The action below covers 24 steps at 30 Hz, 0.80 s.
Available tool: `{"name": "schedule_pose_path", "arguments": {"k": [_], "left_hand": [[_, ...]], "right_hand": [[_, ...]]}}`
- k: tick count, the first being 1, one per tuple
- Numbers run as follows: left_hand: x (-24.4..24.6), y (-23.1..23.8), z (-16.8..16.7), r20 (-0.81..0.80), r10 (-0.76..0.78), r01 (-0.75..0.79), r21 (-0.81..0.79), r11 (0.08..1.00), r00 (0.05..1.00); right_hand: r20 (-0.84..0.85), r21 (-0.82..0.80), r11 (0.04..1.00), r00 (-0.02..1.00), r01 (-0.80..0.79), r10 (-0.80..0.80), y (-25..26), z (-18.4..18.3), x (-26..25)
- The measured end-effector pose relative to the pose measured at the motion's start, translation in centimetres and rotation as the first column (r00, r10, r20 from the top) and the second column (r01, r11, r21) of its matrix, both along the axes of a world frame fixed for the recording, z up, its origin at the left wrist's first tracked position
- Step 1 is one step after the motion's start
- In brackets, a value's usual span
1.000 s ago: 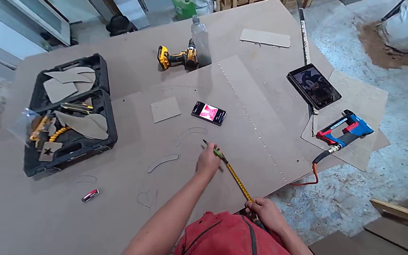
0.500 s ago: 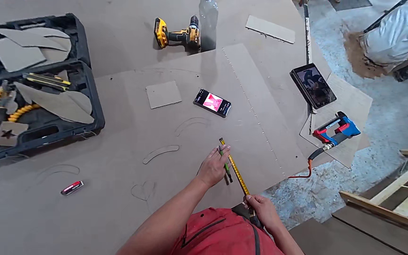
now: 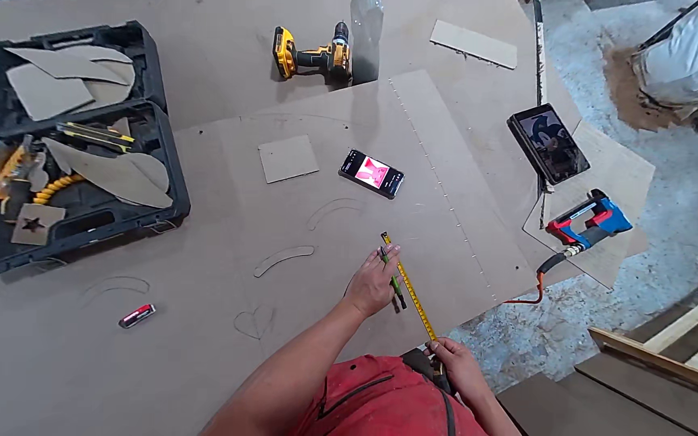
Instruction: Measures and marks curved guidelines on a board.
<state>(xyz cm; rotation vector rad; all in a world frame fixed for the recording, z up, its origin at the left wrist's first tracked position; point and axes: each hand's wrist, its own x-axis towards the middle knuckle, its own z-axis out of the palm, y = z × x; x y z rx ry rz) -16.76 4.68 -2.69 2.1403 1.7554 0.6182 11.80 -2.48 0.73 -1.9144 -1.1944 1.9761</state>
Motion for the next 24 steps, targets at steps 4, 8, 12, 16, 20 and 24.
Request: {"name": "schedule_pose_path", "arguments": {"k": [4, 8, 12, 16, 20, 24], "left_hand": [[-0.2, 0.0, 0.0, 0.010, -0.003, 0.003, 0.000, 1.000, 1.000], [-0.3, 0.0, -0.2, 0.047, -0.010, 0.011, -0.001, 1.000, 0.999], [-1.9, -1.2, 1.4, 0.146, 0.019, -0.010, -0.062, 0.998, 0.989], [-8.4, -7.0, 1.9, 0.134, 0.020, 0.000, -0.149, 0.989, 0.991], [-17.5, -16.6, 2.6, 0.089, 0.147, -0.122, -0.243, 0.962, 0.985], [-26.9, -26.5, 1.6, 0.009, 0.378, -0.372, -0.152, 0.916, 0.926]], "right_hand": [[0.015, -0.004, 1.000, 1.000, 0.018, -0.018, 0.1, 0.1, -0.3], [0.049, 0.000, 0.999, 0.998, 0.041, -0.041, 0.0, 0.4, -0.7], [0.096, 0.048, 0.998, 0.995, 0.033, -0.038, -1.7, 0.8, -2.1], [0.071, 0.102, 0.991, 0.993, 0.084, -0.092, -5.4, 0.3, -5.7], [0.026, 0.118, 0.990, 0.997, 0.074, -0.078, -9.9, -0.1, -10.4], [0.007, 0.113, 0.993, 0.999, 0.034, -0.035, -14.7, -0.2, -15.2]]}}
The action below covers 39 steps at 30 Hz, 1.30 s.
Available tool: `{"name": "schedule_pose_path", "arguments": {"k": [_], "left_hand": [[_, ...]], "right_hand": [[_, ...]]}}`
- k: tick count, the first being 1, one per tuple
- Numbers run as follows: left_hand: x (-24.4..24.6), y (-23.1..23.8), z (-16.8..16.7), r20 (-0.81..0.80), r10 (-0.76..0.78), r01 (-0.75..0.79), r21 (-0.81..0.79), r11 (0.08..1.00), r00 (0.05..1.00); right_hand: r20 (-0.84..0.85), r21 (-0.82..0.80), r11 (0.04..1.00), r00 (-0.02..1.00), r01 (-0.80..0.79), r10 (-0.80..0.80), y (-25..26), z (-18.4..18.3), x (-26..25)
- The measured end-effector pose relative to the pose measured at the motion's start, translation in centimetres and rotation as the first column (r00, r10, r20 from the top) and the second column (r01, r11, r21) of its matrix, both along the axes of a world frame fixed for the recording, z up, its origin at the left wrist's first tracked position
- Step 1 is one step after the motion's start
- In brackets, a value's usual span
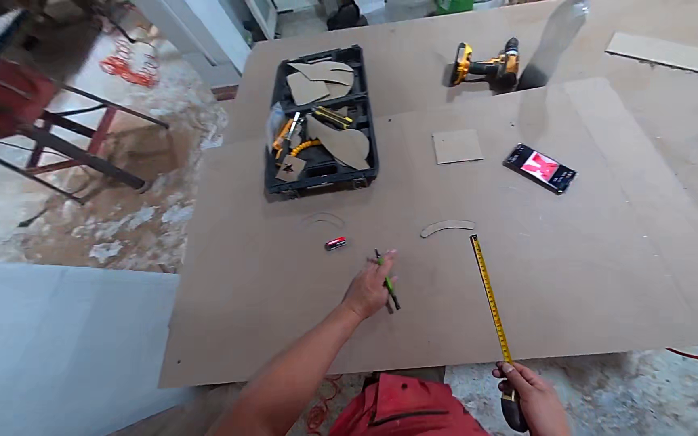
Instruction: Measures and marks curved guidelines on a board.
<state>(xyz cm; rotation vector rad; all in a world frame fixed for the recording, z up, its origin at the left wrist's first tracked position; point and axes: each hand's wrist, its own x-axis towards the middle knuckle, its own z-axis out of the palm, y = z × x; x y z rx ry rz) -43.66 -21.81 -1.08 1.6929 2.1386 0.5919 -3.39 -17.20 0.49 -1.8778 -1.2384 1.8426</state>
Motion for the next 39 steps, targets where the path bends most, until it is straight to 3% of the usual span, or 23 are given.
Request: {"name": "schedule_pose_path", "arguments": {"k": [6, 11, 14, 17, 19, 24, 27, 31, 39], "left_hand": [[-11.6, -7.6, 0.0, -0.115, 0.249, -0.261, -0.100, 0.960, 0.962], [-19.6, -9.9, 1.2, -0.081, 0.356, -0.364, -0.130, 0.922, 0.931], [-23.9, -10.9, 2.2, 0.083, 0.370, -0.369, -0.031, 0.929, 0.925], [-27.0, -12.0, 3.4, 0.422, 0.323, -0.389, 0.077, 0.918, 0.847], [-28.2, -12.5, 4.1, 0.615, 0.334, -0.437, 0.018, 0.900, 0.714], [-28.9, -13.1, 3.1, 0.733, 0.366, -0.370, -0.167, 0.914, 0.573], [-28.2, -12.6, 2.9, 0.716, 0.354, -0.305, -0.204, 0.930, 0.601], [-27.7, -12.0, 2.7, 0.628, 0.320, -0.216, -0.239, 0.947, 0.710], [-27.3, -10.6, 2.5, 0.533, 0.267, -0.161, -0.238, 0.958, 0.803]], "right_hand": [[-0.054, -0.027, 0.999, 0.998, -0.025, 0.023, -7.6, -0.8, -8.1], [-0.038, -0.026, 1.000, 0.999, -0.016, 0.015, -13.0, -0.7, -14.5], [-0.001, -0.015, 1.000, 1.000, -0.007, 0.007, -16.3, -0.6, -18.3], [0.002, -0.041, 0.999, 1.000, 0.007, -0.007, -20.8, 0.2, -23.1], [0.006, -0.070, 0.996, 0.999, -0.047, 0.048, -23.5, 0.5, -26.4], [0.018, -0.140, 0.973, 0.982, -0.181, 0.186, -28.6, 0.4, -32.6], [0.028, -0.140, 0.979, 0.987, -0.151, 0.157, -29.8, 0.4, -34.0], [0.020, -0.113, 0.993, 0.999, -0.031, 0.034, -31.0, 0.0, -34.5], [0.094, -0.088, 0.995, 0.994, -0.040, 0.048, -31.1, 0.1, -34.9]]}}
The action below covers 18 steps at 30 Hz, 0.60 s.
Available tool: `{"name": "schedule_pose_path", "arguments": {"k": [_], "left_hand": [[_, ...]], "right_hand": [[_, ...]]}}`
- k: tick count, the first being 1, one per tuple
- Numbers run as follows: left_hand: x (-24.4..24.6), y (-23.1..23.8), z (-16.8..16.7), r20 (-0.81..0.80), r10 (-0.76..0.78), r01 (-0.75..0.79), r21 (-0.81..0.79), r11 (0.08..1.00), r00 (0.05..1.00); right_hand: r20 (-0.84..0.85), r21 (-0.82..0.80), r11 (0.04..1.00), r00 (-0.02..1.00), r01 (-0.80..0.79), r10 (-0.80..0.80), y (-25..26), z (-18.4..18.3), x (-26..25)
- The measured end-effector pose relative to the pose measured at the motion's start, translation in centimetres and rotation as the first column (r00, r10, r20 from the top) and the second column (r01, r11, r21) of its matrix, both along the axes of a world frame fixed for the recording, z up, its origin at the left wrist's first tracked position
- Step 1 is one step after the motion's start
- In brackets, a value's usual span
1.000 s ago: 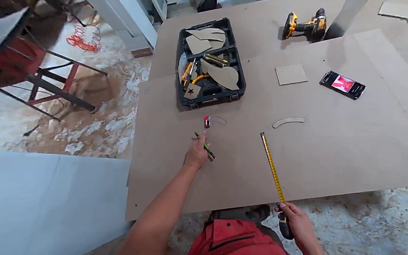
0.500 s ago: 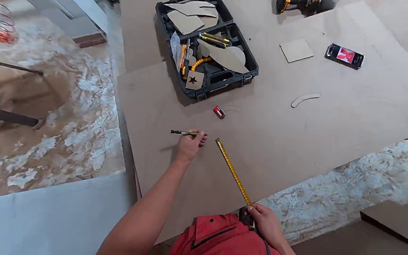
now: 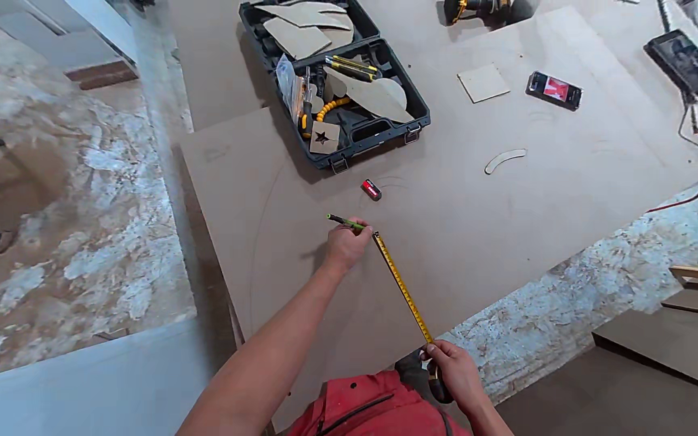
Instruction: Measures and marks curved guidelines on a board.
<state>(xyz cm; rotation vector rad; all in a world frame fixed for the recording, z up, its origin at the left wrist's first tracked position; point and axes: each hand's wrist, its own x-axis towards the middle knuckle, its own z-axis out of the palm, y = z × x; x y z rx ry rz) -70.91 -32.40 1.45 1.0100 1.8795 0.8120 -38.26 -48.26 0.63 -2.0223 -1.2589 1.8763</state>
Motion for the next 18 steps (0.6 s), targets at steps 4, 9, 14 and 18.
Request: {"name": "schedule_pose_path", "arguments": {"k": [4, 9, 14, 18], "left_hand": [[0.3, 0.5, 0.5, -0.108, -0.072, 0.068, -0.039, 0.997, 0.991], [1.0, 1.8, 1.5, -0.243, -0.256, 0.225, -0.149, 0.963, 0.936], [0.9, 1.7, 1.8, -0.290, -0.308, 0.249, -0.222, 0.943, 0.906], [0.7, 1.0, 2.3, -0.285, -0.260, 0.184, -0.268, 0.946, 0.923]], "right_hand": [[0.013, -0.007, 1.000, 1.000, 0.000, 0.001, 0.0, 0.0, 0.0], [0.000, -0.016, 1.000, 1.000, 0.001, -0.001, 0.3, 0.1, 0.0], [0.037, -0.032, 0.997, 0.996, -0.075, 0.076, 0.7, 0.5, 0.2], [0.056, -0.019, 0.988, 0.986, -0.155, 0.156, 1.2, 0.5, 0.5]]}}
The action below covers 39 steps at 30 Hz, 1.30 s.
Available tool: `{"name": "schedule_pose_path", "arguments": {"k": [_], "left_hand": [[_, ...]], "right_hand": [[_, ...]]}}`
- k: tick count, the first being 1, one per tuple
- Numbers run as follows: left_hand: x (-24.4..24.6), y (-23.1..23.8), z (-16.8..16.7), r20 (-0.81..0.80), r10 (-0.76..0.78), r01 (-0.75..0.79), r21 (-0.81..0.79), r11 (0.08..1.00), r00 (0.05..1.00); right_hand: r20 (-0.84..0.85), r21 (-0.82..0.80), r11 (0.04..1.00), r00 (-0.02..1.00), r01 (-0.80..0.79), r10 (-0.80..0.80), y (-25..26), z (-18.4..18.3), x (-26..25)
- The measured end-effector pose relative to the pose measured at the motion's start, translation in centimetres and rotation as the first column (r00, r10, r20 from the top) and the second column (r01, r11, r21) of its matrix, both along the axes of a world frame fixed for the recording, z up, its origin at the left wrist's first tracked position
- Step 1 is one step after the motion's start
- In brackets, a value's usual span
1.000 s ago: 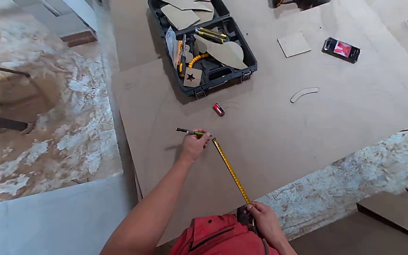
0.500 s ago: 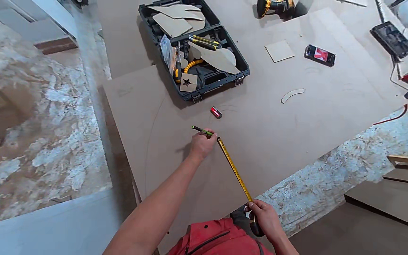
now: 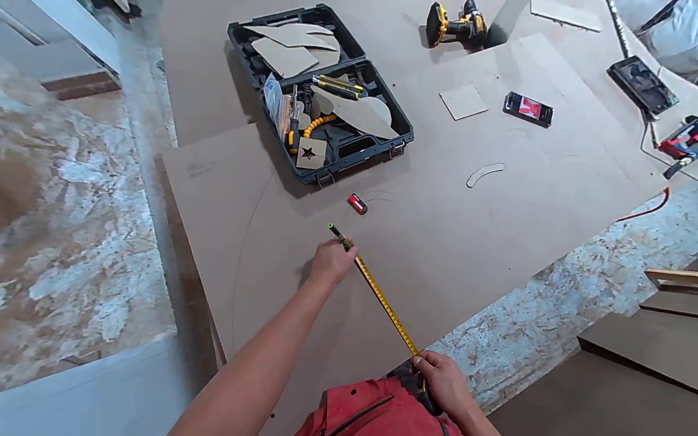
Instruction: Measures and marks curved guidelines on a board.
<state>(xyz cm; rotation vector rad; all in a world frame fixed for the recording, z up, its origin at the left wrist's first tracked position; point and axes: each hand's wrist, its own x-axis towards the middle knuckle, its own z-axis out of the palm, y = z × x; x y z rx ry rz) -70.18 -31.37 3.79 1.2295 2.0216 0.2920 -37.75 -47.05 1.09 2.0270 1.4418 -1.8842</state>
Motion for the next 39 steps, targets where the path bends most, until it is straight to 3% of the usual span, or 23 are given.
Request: {"name": "schedule_pose_path", "arguments": {"k": [6, 10, 13, 16, 18, 20, 23, 25, 27, 29, 31, 33, 36, 39], "left_hand": [[0.8, 1.5, 0.0, 0.009, -0.039, 0.039, -0.012, 0.999, 0.999], [-1.6, -2.2, 0.2, 0.044, 0.295, -0.298, 0.064, 0.953, 0.954], [-1.9, -5.9, -1.0, 0.081, 0.486, -0.491, 0.074, 0.868, 0.870], [1.0, -6.5, -1.6, 0.179, 0.634, -0.656, 0.122, 0.745, 0.753], [4.7, -6.0, -1.5, 0.228, 0.663, -0.699, 0.177, 0.692, 0.714], [9.9, -4.1, -2.1, 0.286, 0.616, -0.678, 0.248, 0.692, 0.734], [18.4, 0.5, -2.4, 0.349, 0.498, -0.599, 0.311, 0.738, 0.794], [24.0, 3.7, -2.3, 0.306, 0.369, -0.465, 0.356, 0.811, 0.878], [29.5, 8.7, -1.3, 0.134, 0.118, -0.163, 0.407, 0.899, 0.984], [35.6, 15.7, -0.2, -0.037, -0.171, 0.173, 0.344, 0.923, 0.985], [41.9, 23.0, 0.5, -0.089, -0.384, 0.394, 0.211, 0.895, 0.919], [47.3, 29.1, -0.4, -0.129, -0.527, 0.542, 0.173, 0.822, 0.840], [52.0, 34.3, -3.6, -0.223, -0.596, 0.635, 0.339, 0.694, 0.771], [52.9, 35.1, -6.2, -0.305, -0.562, 0.634, 0.483, 0.604, 0.769]], "right_hand": [[-0.045, -0.044, 0.998, 0.998, 0.035, -0.037, 2.3, 0.2, 2.6], [-0.098, 0.024, 0.998, 0.993, 0.062, -0.059, 5.9, 0.6, 7.3], [-0.165, 0.062, 0.975, 0.966, 0.213, -0.200, 9.7, 1.0, 14.0], [-0.198, 0.100, 0.944, 0.936, 0.315, -0.292, 15.1, 0.0, 22.4], [-0.201, 0.125, 0.939, 0.935, 0.321, -0.293, 19.6, -1.2, 27.5], [-0.161, 0.149, 0.948, 0.953, 0.282, -0.258, 24.7, -1.1, 32.8], [-0.073, 0.164, 0.969, 0.982, 0.184, -0.174, 32.4, 0.2, 39.8], [-0.046, 0.161, 0.974, 0.987, 0.157, -0.151, 36.7, 0.8, 43.4], [-0.038, 0.169, 0.975, 0.989, 0.146, -0.141, 39.9, 0.9, 46.1], [-0.042, 0.160, 0.978, 0.990, 0.136, -0.131, 42.0, 1.0, 48.1], [-0.049, 0.135, 0.984, 0.993, 0.114, -0.108, 42.6, 0.7, 49.4], [-0.063, 0.115, 0.987, 0.993, 0.109, -0.102, 42.2, -0.1, 50.5], [-0.099, 0.071, 0.989, 0.988, 0.128, -0.121, 41.3, -0.5, 51.4], [-0.140, 0.036, 0.990, 0.982, 0.136, -0.130, 41.0, -0.5, 51.6]]}}
